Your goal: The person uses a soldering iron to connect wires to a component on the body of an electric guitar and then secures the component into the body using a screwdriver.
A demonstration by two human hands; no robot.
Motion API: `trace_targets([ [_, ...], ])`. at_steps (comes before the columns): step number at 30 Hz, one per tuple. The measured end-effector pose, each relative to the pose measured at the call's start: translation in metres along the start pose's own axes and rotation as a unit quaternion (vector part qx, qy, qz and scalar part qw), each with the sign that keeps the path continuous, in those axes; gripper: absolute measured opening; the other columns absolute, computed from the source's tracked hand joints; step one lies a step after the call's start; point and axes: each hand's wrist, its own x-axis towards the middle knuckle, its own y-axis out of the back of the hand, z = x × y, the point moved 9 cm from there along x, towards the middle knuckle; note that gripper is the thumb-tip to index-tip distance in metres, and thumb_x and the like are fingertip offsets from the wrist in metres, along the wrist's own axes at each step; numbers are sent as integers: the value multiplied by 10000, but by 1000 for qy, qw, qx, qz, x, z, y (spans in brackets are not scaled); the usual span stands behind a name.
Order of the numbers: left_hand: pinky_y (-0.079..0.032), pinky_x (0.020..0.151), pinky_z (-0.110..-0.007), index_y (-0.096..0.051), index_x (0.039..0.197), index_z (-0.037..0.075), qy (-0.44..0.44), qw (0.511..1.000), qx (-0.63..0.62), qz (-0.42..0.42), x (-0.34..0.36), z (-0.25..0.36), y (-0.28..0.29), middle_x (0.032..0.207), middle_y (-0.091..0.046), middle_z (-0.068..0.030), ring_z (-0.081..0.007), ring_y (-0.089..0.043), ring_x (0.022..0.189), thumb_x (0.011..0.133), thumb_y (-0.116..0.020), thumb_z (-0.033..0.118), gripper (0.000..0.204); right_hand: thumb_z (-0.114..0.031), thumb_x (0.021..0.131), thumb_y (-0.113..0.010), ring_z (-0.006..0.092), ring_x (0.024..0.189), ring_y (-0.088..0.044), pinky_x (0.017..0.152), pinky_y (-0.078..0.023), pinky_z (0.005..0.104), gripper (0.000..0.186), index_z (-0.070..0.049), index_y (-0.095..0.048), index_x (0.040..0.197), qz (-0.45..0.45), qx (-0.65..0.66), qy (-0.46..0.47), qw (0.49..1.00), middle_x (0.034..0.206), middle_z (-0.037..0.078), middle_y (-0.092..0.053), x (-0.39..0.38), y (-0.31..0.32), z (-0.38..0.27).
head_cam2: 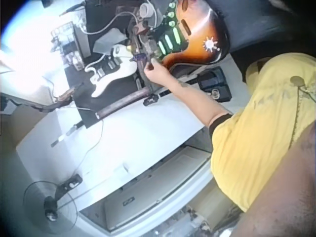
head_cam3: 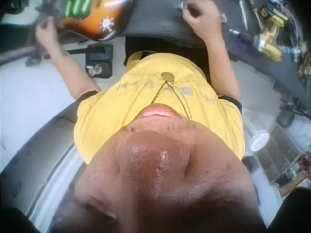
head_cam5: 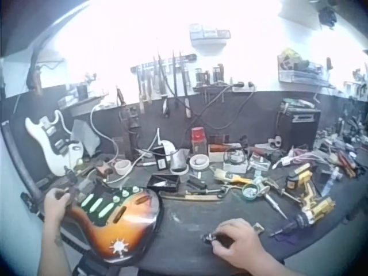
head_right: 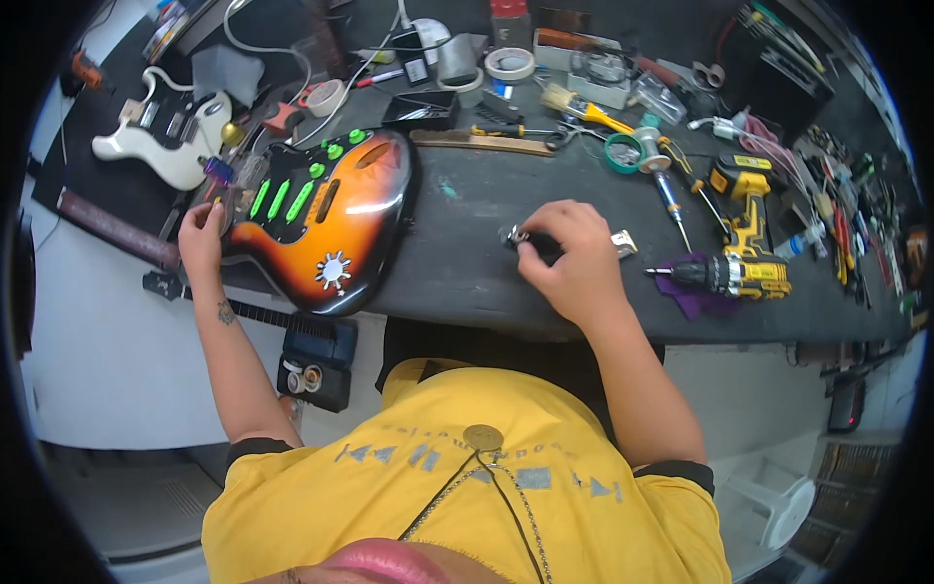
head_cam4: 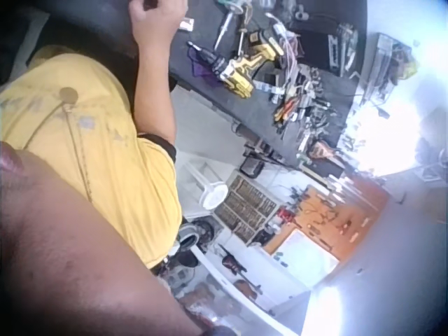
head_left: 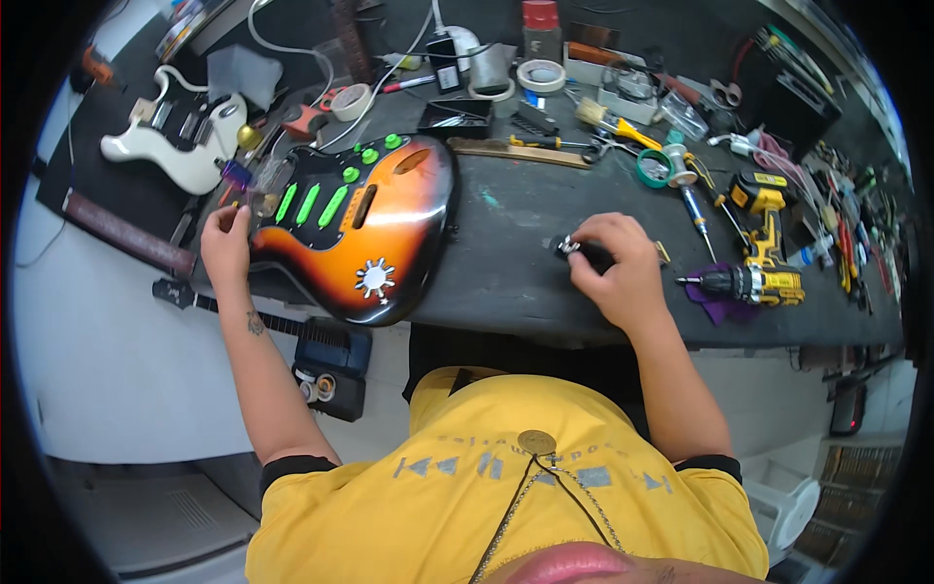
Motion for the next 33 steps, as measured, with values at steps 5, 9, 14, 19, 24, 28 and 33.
trace_targets([
  [5,-502,982,-398,-674,1177,-52,79,993,48,68,-41,-92,19,1184,-698,-223,-298,-673,1101,865,-807,373,543,-150,858,-744,181,817,-680,774,-511,292,181,-29,-730,991,-23,194,-141,970,927,80,-735,48,-55,0],
  [9,-464,1062,-455,-627,1288,-53,119,986,73,87,-26,-119,14,1267,-654,-292,-402,-633,1195,838,-795,490,725,-160,870,-747,120,766,-606,718,-460,267,152,-60,-746,985,-163,399,-277,859,886,4,-704,61,-150,10],
  [14,-436,1111,-468,-525,1449,-21,174,982,71,35,-12,-126,2,1381,-591,-333,-443,-566,1321,788,-768,636,963,-205,858,-748,84,811,-535,738,-384,283,114,-133,-748,946,-176,466,-338,799,889,-35,-665,78,-188,-6],
  [19,-440,1120,-471,-513,1483,71,237,965,98,45,-28,-103,-1,1499,-428,-297,-464,-532,1332,708,-813,630,1002,-262,836,-754,115,979,-527,884,-357,410,135,-160,-714,914,-183,446,-376,791,942,-41,-655,76,-191,-28],
  [24,-440,1095,-438,-785,1063,236,235,969,51,63,-21,-121,-1,1437,-457,-313,-429,-505,1320,743,-749,472,399,-275,834,-756,154,1068,-523,934,-338,442,152,-170,-714,936,-178,463,-368,786,984,-32,-660,72,-182,-50],
  [28,-427,1094,-439,-772,1073,195,219,970,98,38,-35,-108,-6,1297,-594,-319,-440,-517,1280,769,-717,498,433,-276,837,-755,150,1081,-529,928,-338,446,154,-184,-727,957,-160,460,-380,786,1006,-32,-674,57,-156,-45],
  [33,-464,1042,-413,-729,1220,177,160,985,65,-31,-114,-46,3,1314,-460,-318,-418,-543,1193,780,-803,420,508,-205,870,-722,77,921,-591,816,-438,337,130,-162,-714,992,-133,438,-396,796,938,-69,-673,25,-88,-11],
])
